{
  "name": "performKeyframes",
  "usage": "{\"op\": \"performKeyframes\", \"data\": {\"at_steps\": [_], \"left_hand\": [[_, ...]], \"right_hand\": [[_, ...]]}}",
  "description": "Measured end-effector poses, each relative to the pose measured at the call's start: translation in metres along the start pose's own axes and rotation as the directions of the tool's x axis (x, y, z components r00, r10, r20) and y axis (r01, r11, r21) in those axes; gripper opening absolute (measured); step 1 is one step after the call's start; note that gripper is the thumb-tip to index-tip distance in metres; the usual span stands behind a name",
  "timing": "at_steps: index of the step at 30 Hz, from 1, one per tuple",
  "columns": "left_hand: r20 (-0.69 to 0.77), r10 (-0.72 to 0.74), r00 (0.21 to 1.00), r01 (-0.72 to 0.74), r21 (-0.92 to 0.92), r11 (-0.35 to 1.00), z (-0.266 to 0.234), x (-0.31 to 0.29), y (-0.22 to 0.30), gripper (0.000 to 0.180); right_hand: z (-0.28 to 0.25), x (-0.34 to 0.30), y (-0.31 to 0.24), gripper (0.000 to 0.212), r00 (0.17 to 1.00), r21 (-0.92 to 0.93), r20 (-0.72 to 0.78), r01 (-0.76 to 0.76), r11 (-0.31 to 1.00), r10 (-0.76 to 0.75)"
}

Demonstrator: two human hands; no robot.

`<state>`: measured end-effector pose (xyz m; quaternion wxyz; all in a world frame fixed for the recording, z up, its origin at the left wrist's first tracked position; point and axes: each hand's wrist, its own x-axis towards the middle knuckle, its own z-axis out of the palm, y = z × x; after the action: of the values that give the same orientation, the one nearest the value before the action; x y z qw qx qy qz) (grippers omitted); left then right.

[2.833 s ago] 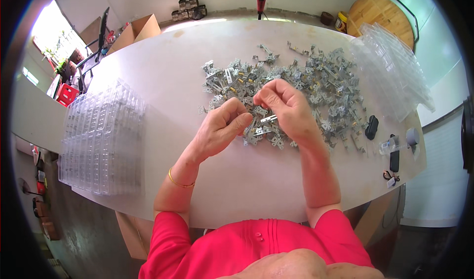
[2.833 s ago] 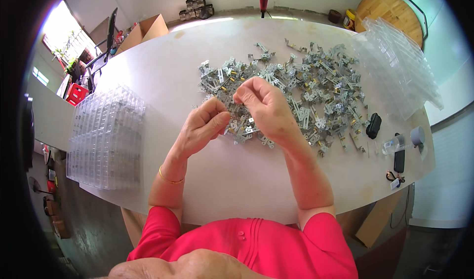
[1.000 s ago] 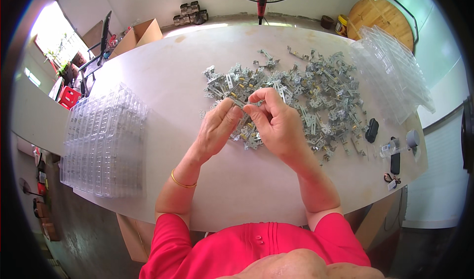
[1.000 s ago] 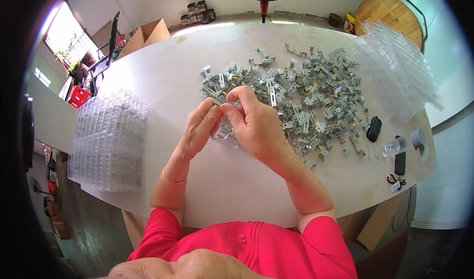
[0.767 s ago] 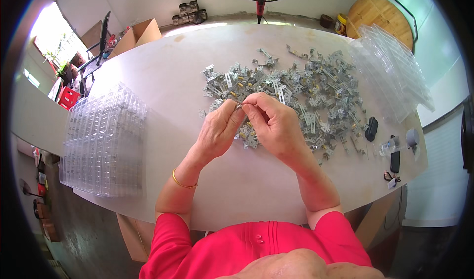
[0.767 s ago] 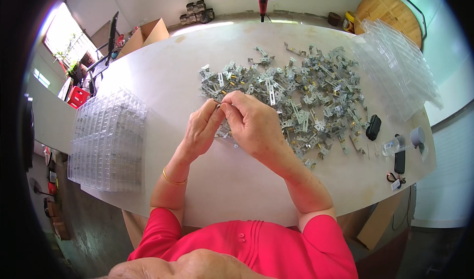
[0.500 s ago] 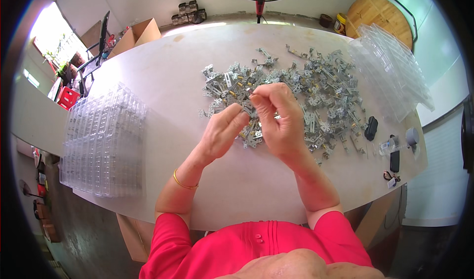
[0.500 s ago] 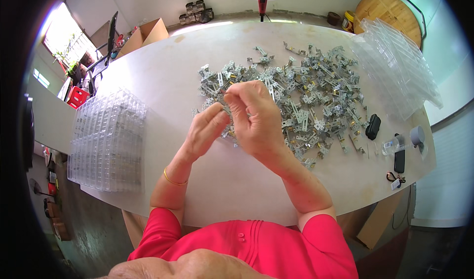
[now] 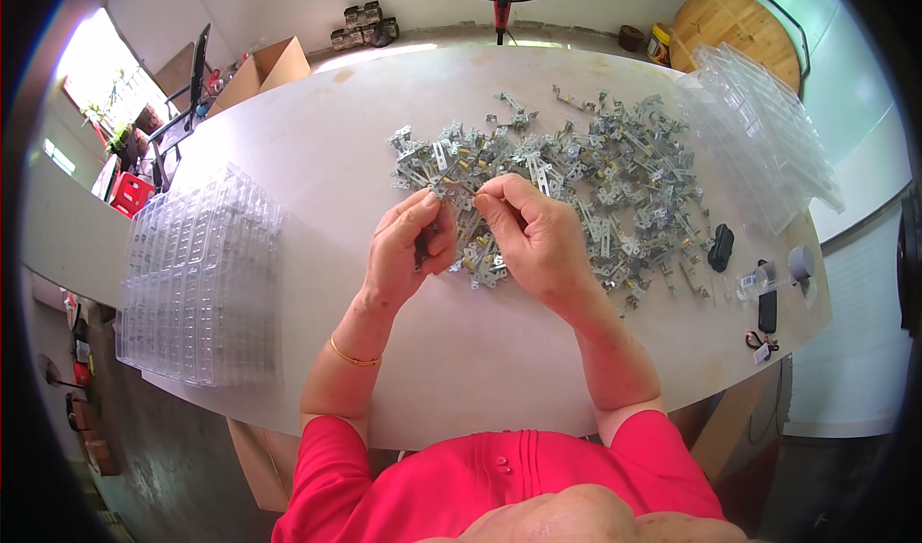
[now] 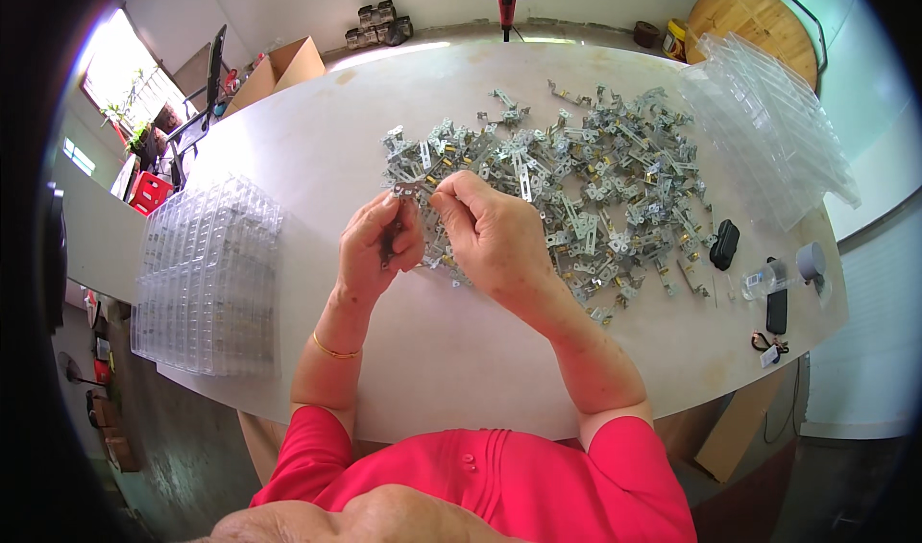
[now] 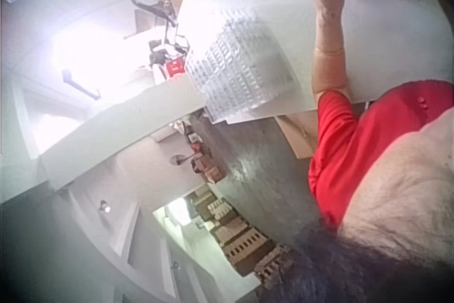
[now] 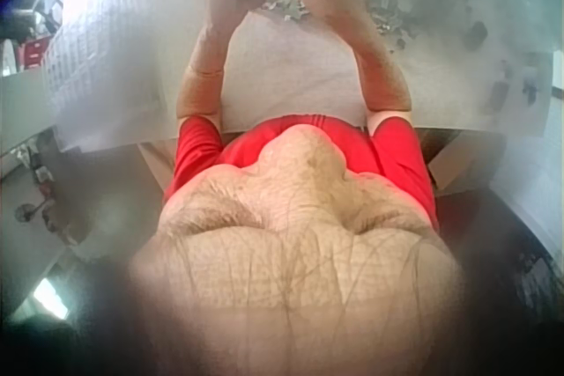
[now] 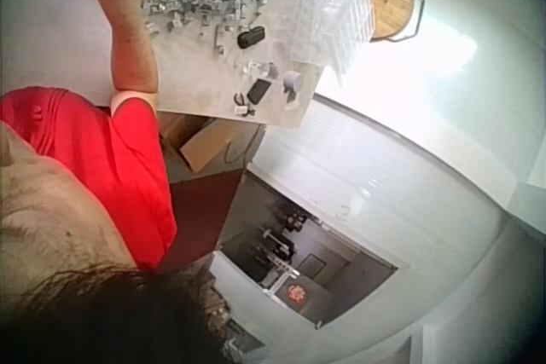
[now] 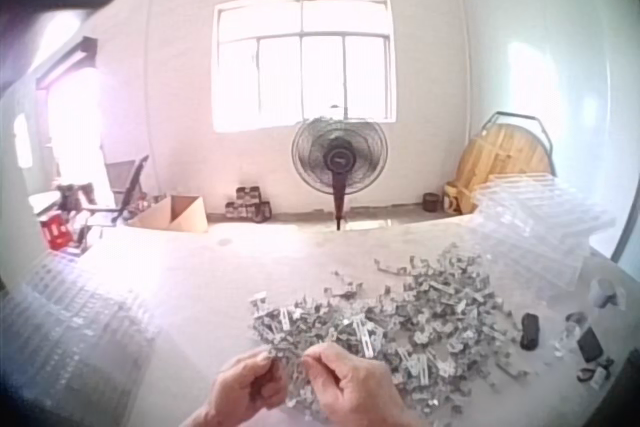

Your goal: The person assembles metal brackets by inserting small pins into metal components by hand and places the assembled brackets into compartments of a plastic tray.

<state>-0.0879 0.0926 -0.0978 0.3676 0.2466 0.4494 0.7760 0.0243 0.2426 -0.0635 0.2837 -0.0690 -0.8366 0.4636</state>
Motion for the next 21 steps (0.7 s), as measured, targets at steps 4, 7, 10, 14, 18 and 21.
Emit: {"op": "performKeyframes", "data": {"at_steps": [4, 7, 10, 14, 18, 21], "left_hand": [[-0.034, 0.081, 0.996, -0.071, 0.216, 0.974, 0.004, -0.003, 0.001, 0.035], [-0.001, 0.213, 0.977, -0.191, 0.437, 0.879, 0.001, -0.004, -0.001, 0.034], [0.057, 0.275, 0.96, -0.257, 0.573, 0.778, 0.006, -0.006, -0.002, 0.03], [0.107, 0.303, 0.947, -0.292, 0.683, 0.67, 0.002, -0.004, -0.006, 0.027], [0.175, 0.359, 0.917, -0.358, 0.76, 0.542, 0.013, -0.005, -0.003, 0.028], [0.277, 0.366, 0.889, -0.414, 0.826, 0.382, 0.014, -0.003, -0.002, 0.026]], "right_hand": [[-0.002, -0.001, -0.002, 0.007, 1.0, 0.001, 0.008, -0.008, 1.0, 0.008], [-0.003, -0.001, -0.003, 0.008, 0.999, -0.003, 0.03, -0.018, 1.0, 0.018], [-0.004, -0.001, 0.001, 0.008, 0.999, 0.056, 0.05, -0.004, 0.998, 0.002], [-0.012, 0.003, -0.001, 0.012, 0.942, 0.332, 0.263, -0.289, 0.898, 0.207], [-0.017, 0.008, -0.001, 0.015, 0.899, 0.44, 0.373, -0.391, 0.808, 0.232], [-0.016, 0.008, 0.012, 0.013, 0.904, 0.431, 0.392, -0.343, 0.835, 0.169]]}}
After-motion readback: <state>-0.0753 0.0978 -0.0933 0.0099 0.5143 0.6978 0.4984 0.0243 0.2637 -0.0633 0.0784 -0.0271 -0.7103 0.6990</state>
